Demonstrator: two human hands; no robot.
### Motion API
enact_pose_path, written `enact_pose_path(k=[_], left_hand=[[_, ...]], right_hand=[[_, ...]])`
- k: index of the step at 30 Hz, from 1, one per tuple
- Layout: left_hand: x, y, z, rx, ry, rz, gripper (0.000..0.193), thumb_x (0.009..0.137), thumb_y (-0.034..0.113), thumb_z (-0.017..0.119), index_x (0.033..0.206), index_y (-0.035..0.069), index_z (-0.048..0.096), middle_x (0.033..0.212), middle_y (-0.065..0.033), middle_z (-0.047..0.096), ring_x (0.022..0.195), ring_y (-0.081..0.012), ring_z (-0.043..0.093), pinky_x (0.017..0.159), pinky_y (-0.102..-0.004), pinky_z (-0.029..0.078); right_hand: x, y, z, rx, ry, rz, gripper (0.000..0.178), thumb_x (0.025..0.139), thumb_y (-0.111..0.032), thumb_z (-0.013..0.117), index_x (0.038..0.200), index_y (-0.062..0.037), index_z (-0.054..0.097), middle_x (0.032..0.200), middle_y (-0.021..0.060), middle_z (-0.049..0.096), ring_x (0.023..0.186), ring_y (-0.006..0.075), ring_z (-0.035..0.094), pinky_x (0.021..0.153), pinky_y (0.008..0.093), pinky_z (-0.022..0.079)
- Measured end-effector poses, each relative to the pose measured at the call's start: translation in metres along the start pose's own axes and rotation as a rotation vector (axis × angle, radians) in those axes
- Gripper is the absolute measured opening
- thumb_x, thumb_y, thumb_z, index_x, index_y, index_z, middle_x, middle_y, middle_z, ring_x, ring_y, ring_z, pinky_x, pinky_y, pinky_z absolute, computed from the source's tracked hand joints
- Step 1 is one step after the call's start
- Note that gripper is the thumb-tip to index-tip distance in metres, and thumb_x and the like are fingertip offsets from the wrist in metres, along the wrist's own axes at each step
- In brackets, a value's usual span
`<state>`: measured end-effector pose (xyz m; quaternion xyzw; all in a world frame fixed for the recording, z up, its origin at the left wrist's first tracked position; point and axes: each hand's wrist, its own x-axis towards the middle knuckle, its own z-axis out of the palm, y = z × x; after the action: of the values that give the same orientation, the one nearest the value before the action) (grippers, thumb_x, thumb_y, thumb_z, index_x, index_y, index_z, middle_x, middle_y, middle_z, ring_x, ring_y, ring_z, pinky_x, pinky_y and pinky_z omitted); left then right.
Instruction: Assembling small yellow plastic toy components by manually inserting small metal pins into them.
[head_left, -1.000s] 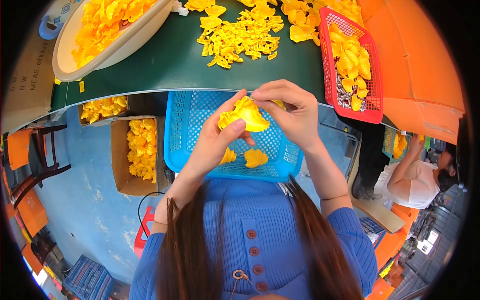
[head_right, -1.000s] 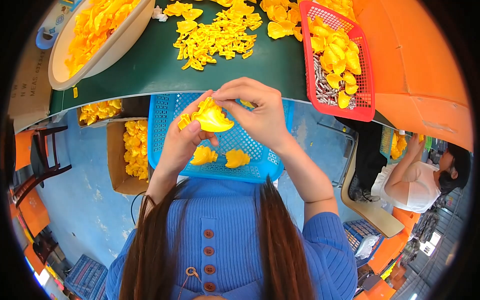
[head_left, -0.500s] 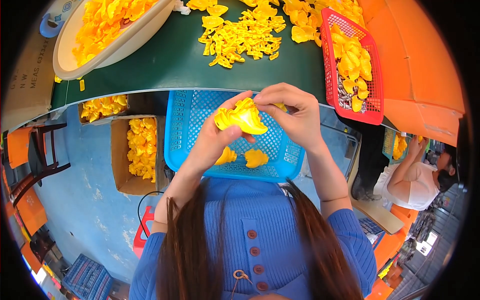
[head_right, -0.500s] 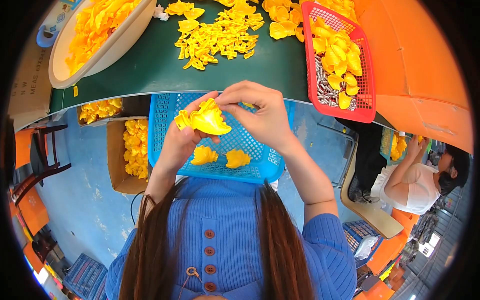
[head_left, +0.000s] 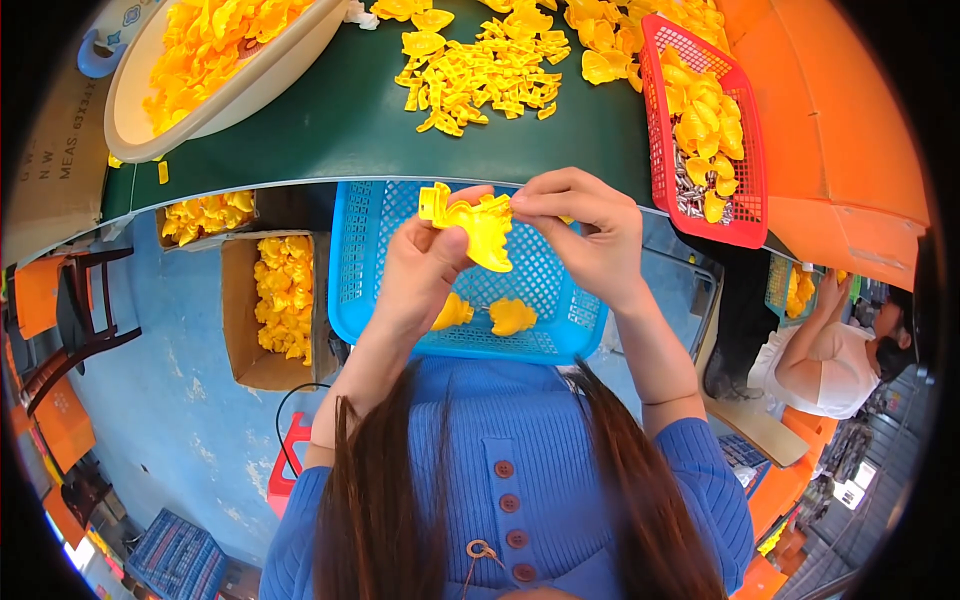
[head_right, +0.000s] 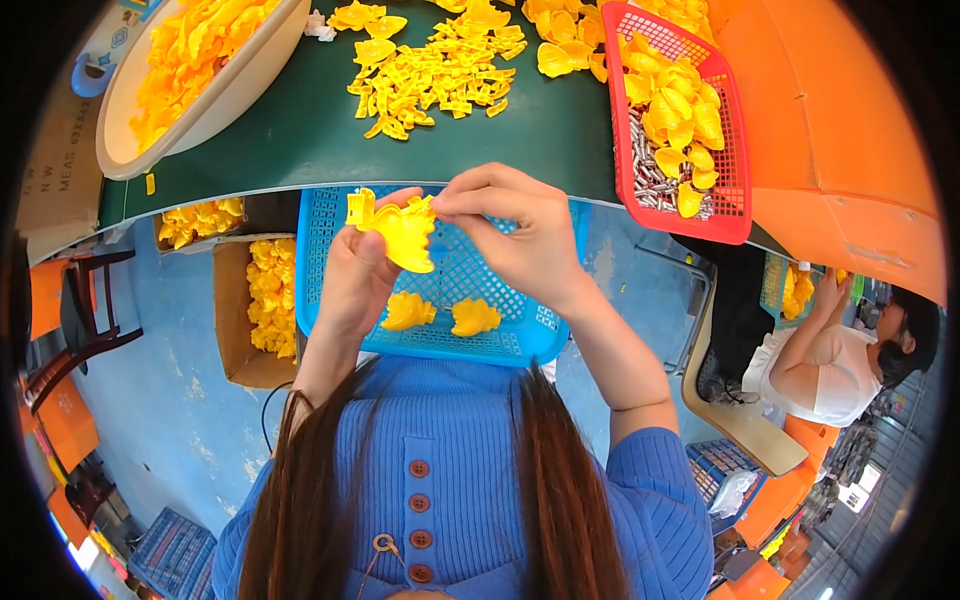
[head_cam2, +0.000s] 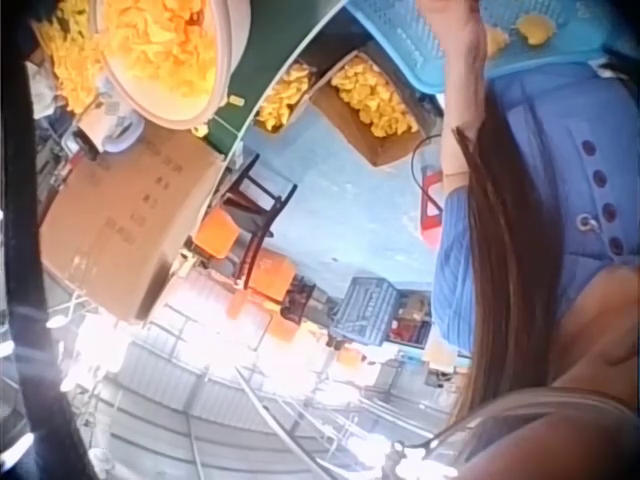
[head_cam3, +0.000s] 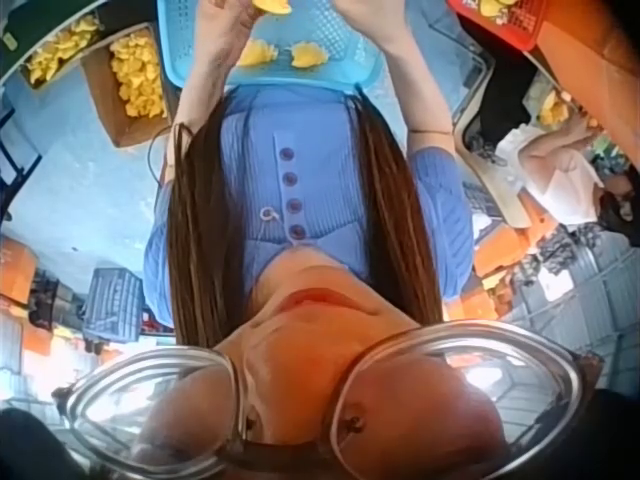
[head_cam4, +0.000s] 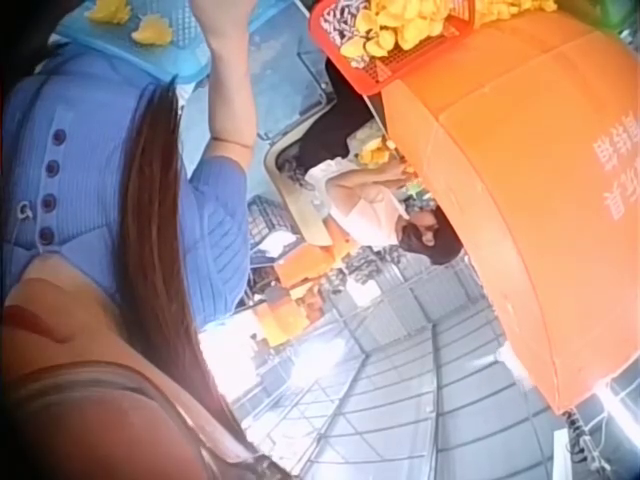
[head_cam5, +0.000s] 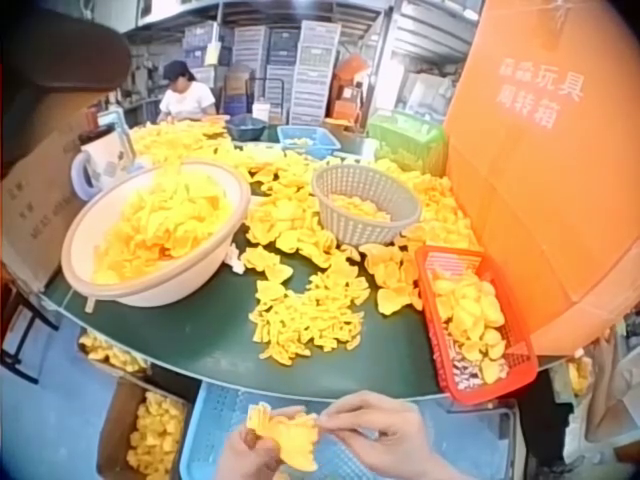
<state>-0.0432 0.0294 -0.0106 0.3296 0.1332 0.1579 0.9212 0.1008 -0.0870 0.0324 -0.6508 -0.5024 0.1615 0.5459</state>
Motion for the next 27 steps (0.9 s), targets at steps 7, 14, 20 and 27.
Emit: enact_pose_path(k=[7,14,20,27], left_hand=[[-0.004,-0.005,0.017,0.249,0.143,0.128,0.052,0.076,0.01,0.069,0.121,-0.003,0.046,0.109,-0.01,0.057,0.101,-0.0155,0.056,0.088,-0.028,0.044],[-0.005,-0.005,0.01,0.223,0.138,0.107,0.054,0.074,0.01,0.071,0.12,-0.004,0.047,0.112,-0.0119,0.056,0.102,-0.0176,0.056,0.09,-0.0291,0.043],[-0.005,0.002,0.011,0.132,0.056,0.05,0.061,0.073,0.025,0.073,0.119,-0.005,0.047,0.11,-0.0125,0.057,0.097,-0.0184,0.058,0.085,-0.0292,0.046],[-0.004,-0.002,0.019,0.331,0.055,0.129,0.068,0.074,0.034,0.071,0.122,-0.005,0.043,0.109,-0.0114,0.057,0.096,-0.0186,0.059,0.08,-0.0316,0.05]], right_hand=[[-0.008,0.005,0.003,-0.126,-0.004,-0.034,0.019,0.07,0.011,0.061,0.085,0.0007,0.066,0.086,0.0098,0.061,0.078,0.016,0.061,0.068,0.0246,0.049],[-0.009,0.013,0.003,0.473,0.015,0.403,0.013,0.079,0.004,0.061,0.092,0.0044,0.06,0.088,0.0081,0.059,0.078,0.0117,0.058,0.071,0.0233,0.049],[-0.009,0.008,-0.003,0.429,-0.07,0.287,0.007,0.079,0.004,0.06,0.085,0.0031,0.059,0.083,0.0094,0.06,0.075,0.0134,0.058,0.068,0.0244,0.049],[-0.016,-0.005,-0.003,-0.066,0.044,0.028,0.008,0.074,0.004,0.063,0.082,0.002,0.061,0.081,0.0113,0.062,0.077,0.021,0.061,0.069,0.0275,0.048]])
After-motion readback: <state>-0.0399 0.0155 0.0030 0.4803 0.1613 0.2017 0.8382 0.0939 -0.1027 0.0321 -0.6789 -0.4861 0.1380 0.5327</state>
